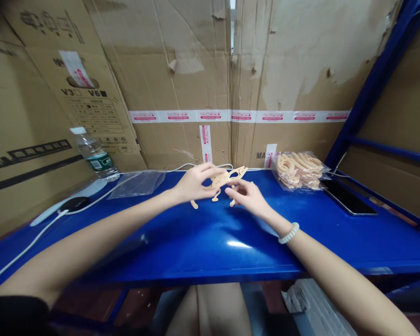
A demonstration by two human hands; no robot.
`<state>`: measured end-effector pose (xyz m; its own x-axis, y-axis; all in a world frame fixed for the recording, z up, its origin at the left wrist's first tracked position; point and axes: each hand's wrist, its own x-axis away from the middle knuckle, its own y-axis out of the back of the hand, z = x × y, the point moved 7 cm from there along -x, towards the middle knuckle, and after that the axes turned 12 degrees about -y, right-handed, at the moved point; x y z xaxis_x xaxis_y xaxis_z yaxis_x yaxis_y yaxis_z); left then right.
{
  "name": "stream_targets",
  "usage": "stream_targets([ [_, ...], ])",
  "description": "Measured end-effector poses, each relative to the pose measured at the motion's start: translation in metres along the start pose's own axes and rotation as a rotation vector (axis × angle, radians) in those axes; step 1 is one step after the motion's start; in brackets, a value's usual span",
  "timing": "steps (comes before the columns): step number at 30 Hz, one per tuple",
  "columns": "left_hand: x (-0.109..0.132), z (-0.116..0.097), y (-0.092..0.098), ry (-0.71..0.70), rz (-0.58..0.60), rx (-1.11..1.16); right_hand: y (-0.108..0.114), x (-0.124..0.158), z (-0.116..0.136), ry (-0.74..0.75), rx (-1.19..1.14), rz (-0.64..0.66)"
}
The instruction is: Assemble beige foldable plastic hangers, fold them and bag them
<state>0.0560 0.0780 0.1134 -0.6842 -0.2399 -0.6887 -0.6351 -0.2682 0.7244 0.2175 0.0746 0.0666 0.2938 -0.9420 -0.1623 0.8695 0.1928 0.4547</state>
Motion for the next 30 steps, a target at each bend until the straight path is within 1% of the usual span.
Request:
stream_targets([
  [2,0.014,-0.030,0.004,-0.020,-0.106,0.025,-0.022,0.009,0.007,-0.009,-0.080,0.090],
  [3,0.022,-0.041,0.003,-0.023,-0.126,0.049,-0.030,0.013,0.010,-0.002,-0.084,0.110],
  [5,0.037,-0.055,0.000,0.019,-0.137,0.140,-0.039,0.019,0.013,0.016,-0.056,0.111],
  [6,0.044,-0.057,-0.001,0.047,-0.155,0.178,-0.040,0.020,0.013,0.024,-0.039,0.104],
  [8,0.056,-0.054,-0.001,0.149,-0.190,0.231,-0.039,0.021,0.012,0.043,-0.018,0.099],
  [10,0.066,-0.043,-0.001,0.290,-0.226,0.290,-0.036,0.020,0.010,0.053,-0.016,0.099],
  [12,0.073,-0.032,-0.003,0.413,-0.244,0.354,-0.034,0.018,0.008,0.034,-0.019,0.106],
  [14,0.078,-0.025,-0.005,0.486,-0.239,0.422,-0.033,0.017,0.006,-0.003,-0.013,0.115],
  [17,0.082,-0.020,-0.006,0.568,-0.256,0.502,-0.028,0.016,0.005,-0.043,0.006,0.093],
  [22,0.088,-0.012,0.000,0.690,-0.423,0.641,-0.007,0.009,0.007,-0.066,-0.096,0.032],
  [26,0.091,-0.004,0.003,0.730,-0.506,0.694,0.013,0.002,0.006,-0.079,-0.142,-0.070],
  [30,0.095,0.005,0.007,0.735,-0.557,0.639,0.023,-0.002,-0.003,-0.125,-0.190,-0.135],
])
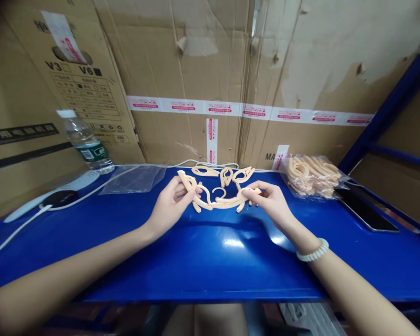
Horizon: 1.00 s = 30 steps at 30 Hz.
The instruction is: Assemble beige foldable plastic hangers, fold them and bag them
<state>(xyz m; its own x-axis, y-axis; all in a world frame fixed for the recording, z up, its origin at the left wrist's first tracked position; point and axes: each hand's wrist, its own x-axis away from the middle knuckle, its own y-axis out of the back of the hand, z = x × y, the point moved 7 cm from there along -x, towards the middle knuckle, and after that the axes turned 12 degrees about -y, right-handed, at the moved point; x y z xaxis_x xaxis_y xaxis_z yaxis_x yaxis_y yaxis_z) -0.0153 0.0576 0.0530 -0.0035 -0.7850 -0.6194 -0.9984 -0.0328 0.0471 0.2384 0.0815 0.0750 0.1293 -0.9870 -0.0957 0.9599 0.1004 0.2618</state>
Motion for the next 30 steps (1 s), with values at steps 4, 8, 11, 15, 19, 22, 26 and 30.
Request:
stream_targets([
  [4,-0.002,0.004,0.004,-0.002,-0.042,-0.010,0.001,-0.003,-0.006,-0.033,-0.157,0.024],
  [8,0.001,0.002,-0.002,0.020,0.005,-0.018,-0.009,-0.002,-0.009,-0.071,-0.286,0.151],
  [11,0.005,-0.004,-0.011,0.020,0.111,-0.029,-0.019,-0.002,-0.014,-0.122,-0.291,0.243],
  [15,0.014,-0.012,-0.032,0.038,0.375,-0.007,-0.035,0.002,-0.023,-0.132,-0.218,0.323],
  [19,0.024,-0.016,-0.051,0.069,0.561,0.139,-0.047,0.008,-0.020,-0.015,-0.169,0.351],
  [22,0.025,-0.006,-0.051,0.114,0.477,0.172,-0.053,0.014,-0.014,0.048,-0.125,0.372],
  [26,0.036,0.012,-0.061,0.263,0.546,0.263,-0.055,0.020,-0.005,0.132,-0.076,0.363],
  [30,0.041,0.013,-0.063,0.271,0.631,0.202,-0.053,0.022,-0.001,0.257,0.042,0.324],
])
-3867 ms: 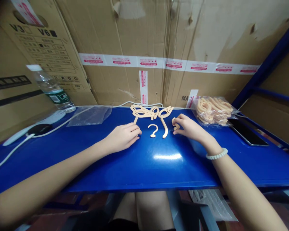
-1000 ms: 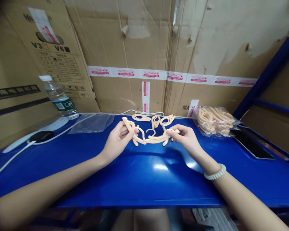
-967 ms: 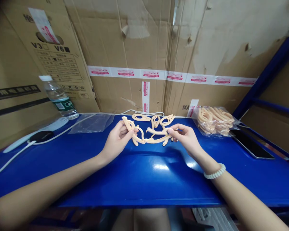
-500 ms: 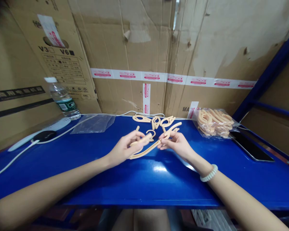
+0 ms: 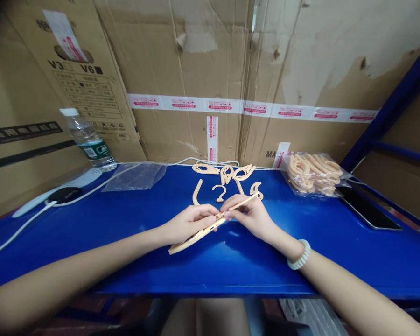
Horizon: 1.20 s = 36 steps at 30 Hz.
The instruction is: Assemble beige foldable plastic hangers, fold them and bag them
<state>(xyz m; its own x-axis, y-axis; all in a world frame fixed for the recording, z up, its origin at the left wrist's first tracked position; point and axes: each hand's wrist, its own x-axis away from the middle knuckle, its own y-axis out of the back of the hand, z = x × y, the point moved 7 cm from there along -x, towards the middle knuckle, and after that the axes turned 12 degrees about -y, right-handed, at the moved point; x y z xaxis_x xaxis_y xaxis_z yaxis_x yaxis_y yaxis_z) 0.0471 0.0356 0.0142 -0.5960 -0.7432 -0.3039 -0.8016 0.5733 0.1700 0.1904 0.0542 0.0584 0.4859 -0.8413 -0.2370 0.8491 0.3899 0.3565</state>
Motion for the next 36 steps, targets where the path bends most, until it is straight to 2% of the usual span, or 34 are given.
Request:
stream_targets([
  [8,0.003,-0.022,-0.001,-0.092,0.058,-0.418,-0.006,0.010,0.020,0.312,0.348,0.041],
  [13,0.002,-0.023,-0.004,-0.160,0.074,-0.511,-0.014,0.025,0.028,0.508,0.620,0.044],
  [16,0.001,-0.019,-0.003,-0.151,0.099,-0.508,-0.016,0.028,0.024,0.488,0.705,0.057],
  [19,0.001,-0.016,-0.001,-0.136,0.103,-0.448,-0.012,0.026,0.027,0.427,0.690,0.033],
  [21,0.001,-0.013,0.000,-0.107,0.099,-0.349,-0.002,0.024,0.036,0.437,0.653,-0.052],
  [23,0.001,-0.004,-0.002,-0.028,0.103,-0.162,0.021,0.020,0.044,0.421,0.605,-0.230],
  [25,0.001,0.004,-0.004,0.044,0.091,0.057,0.052,0.012,0.040,0.300,0.545,-0.406],
  [26,0.001,0.006,-0.004,0.059,0.076,0.147,0.067,0.006,0.033,0.198,0.517,-0.451],
  [29,-0.001,0.008,-0.004,0.053,0.037,0.309,0.098,-0.009,-0.003,-0.165,0.471,-0.407],
  [32,-0.001,0.004,-0.003,0.041,0.006,0.401,0.112,-0.012,-0.036,-0.474,0.513,-0.346],
  [36,0.001,-0.003,0.002,0.039,-0.091,0.441,0.115,-0.011,-0.057,-0.632,0.613,-0.337],
])
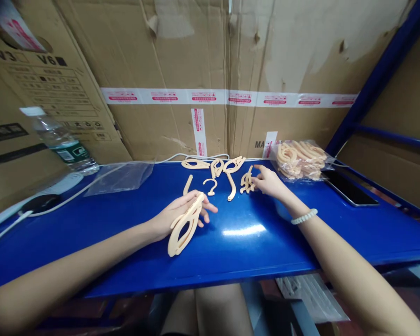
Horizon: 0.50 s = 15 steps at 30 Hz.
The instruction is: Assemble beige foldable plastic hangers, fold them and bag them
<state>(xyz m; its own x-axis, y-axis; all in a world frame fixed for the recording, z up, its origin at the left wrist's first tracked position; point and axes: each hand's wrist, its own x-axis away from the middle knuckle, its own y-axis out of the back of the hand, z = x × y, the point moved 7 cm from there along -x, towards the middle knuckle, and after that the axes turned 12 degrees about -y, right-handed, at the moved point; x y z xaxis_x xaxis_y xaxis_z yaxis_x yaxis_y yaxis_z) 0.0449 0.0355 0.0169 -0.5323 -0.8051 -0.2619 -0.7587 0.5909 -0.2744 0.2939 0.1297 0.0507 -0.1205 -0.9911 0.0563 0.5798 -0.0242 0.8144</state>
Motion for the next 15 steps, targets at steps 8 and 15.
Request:
stream_targets([
  [8,-0.001,-0.004,0.010,-0.005,-0.177,0.075,0.000,-0.004,-0.002,0.045,0.170,-0.079],
  [15,-0.005,-0.006,0.017,-0.072,-0.210,0.117,0.007,0.057,0.056,0.649,0.044,-0.345],
])
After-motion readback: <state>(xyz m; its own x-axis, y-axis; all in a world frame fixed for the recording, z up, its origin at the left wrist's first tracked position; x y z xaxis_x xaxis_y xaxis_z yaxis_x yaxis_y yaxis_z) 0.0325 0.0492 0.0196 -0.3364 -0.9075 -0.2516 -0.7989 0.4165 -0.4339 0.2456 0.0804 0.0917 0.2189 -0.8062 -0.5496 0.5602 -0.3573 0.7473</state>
